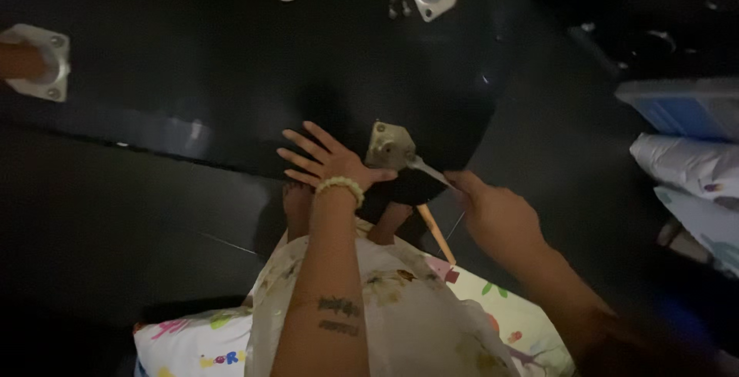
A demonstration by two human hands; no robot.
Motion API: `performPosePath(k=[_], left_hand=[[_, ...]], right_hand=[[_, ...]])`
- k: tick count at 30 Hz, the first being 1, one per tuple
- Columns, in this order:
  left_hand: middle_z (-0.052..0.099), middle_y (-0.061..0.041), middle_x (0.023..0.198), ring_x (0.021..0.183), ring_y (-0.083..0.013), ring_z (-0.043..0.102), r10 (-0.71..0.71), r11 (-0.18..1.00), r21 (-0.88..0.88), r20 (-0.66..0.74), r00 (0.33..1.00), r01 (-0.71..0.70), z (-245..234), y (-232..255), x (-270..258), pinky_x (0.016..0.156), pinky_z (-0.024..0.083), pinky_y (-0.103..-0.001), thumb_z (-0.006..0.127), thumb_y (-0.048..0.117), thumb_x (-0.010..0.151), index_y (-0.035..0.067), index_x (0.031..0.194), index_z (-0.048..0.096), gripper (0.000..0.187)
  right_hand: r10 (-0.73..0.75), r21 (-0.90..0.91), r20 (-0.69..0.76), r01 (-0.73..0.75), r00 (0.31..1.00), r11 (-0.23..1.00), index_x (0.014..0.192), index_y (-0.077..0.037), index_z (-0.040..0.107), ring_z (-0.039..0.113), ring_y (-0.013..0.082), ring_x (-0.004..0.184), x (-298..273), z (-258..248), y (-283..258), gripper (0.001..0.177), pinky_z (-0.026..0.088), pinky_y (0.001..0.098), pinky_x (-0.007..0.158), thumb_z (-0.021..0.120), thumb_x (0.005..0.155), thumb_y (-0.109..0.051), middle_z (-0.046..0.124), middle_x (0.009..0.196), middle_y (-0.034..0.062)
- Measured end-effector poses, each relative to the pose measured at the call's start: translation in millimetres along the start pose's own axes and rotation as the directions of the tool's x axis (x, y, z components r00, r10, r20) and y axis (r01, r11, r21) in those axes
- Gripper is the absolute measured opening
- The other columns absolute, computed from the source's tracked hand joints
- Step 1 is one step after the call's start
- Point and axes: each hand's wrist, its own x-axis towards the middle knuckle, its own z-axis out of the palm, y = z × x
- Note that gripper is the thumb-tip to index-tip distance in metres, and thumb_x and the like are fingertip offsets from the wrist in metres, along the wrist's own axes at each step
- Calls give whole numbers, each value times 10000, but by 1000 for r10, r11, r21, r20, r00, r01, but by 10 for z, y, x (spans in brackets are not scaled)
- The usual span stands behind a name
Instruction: The person attaches metal brackets to the underside of a black table using a wrench. They position each bracket, insert bolts, and tighten them one at a time. The person remains barefoot during the task.
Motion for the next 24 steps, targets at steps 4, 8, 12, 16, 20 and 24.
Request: performPosePath(k=[4,8,12,16,20,24], left_hand=[[-431,-352,1505,1387,-592,-361,-8,1000,28,-11,1000,8,34,-6,23,1141,-112,-724,937,619,528,4,1487,-357,1724],[-419,-360,1503,1388,-597,-354,-12,1000,21,-47,999,13,96,4,48,1144,-116,-730,936,618,528,1,1488,-352,1721],[-408,-359,1510,1392,-601,-343,-14,999,28,-82,997,16,138,-8,68,1150,-109,-734,925,628,536,3,1491,-342,1706],[-412,-365,1512,1388,-600,-350,0,1000,27,-54,999,2,117,-19,57,1141,-103,-733,923,622,551,5,1489,-349,1696],[-404,-360,1521,1395,-595,-341,-16,999,43,-31,999,17,58,1,53,1149,-96,-727,919,629,558,3,1491,-349,1694],[-392,-361,1527,1396,-605,-331,-19,999,33,-15,1000,19,61,10,58,1152,-89,-724,918,627,558,23,1506,-332,1681]], right_hand=[[-70,9,-18,71,997,997,1334,-308,574,720,328,799,50,49,-15,355,557,480,700,481,993,-282,741,894,133],[44,-60,114,-37,992,998,1378,-301,524,740,300,748,123,103,-21,368,582,464,677,454,1017,-302,718,889,132],[-25,89,17,23,1000,996,1325,-276,597,724,325,748,68,105,21,352,550,473,697,490,990,-284,739,842,151],[-26,46,5,26,1000,999,1334,-269,582,715,332,742,77,77,7,358,551,477,685,475,994,-305,730,845,151],[80,-58,72,-76,994,995,1366,-279,543,730,308,713,133,34,-60,376,576,461,667,460,1003,-333,717,831,145],[5,-75,13,-4,1000,997,1350,-270,565,712,313,713,96,-19,-90,348,555,471,657,434,1032,-325,726,801,147]])
